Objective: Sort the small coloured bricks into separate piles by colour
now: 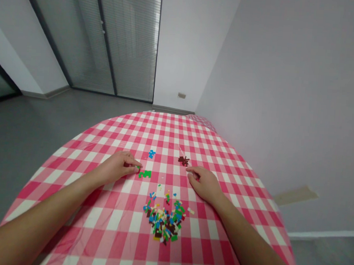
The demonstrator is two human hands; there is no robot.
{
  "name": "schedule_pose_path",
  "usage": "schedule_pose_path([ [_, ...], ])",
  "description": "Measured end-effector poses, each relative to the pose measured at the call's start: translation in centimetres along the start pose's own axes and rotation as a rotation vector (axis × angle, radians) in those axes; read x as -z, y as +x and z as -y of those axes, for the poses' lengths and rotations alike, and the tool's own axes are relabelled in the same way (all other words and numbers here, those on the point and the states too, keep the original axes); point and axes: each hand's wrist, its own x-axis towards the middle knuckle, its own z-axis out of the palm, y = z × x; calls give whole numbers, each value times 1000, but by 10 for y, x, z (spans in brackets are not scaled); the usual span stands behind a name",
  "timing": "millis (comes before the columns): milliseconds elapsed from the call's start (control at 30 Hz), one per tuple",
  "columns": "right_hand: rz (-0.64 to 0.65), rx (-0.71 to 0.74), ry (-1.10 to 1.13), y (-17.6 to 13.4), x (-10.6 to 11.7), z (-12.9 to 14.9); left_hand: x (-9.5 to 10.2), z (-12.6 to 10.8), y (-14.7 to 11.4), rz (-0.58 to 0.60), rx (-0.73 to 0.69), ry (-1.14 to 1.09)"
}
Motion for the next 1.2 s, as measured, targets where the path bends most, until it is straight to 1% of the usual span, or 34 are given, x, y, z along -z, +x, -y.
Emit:
schedule_pose_path([
  [100, 2, 4, 0, 0, -1, -1, -3, 7, 2, 27, -52, 33],
  [200, -2, 11, 4, 0, -1, -2, -5, 10, 3, 31, -75, 68],
  [467, 8, 11, -2, 0, 1, 0, -1, 1, 1, -16, -36, 125],
  [767, 9, 8, 3, 0, 1, 1, -1, 1, 1, -40, -34, 110],
  [1000, -3, 18, 11, 0, 0, 0, -3, -2, 2, -20, -61, 73],
  [1200, -3, 13, 10, 0, 0, -1, -6, 1, 3, -2, -76, 48],
])
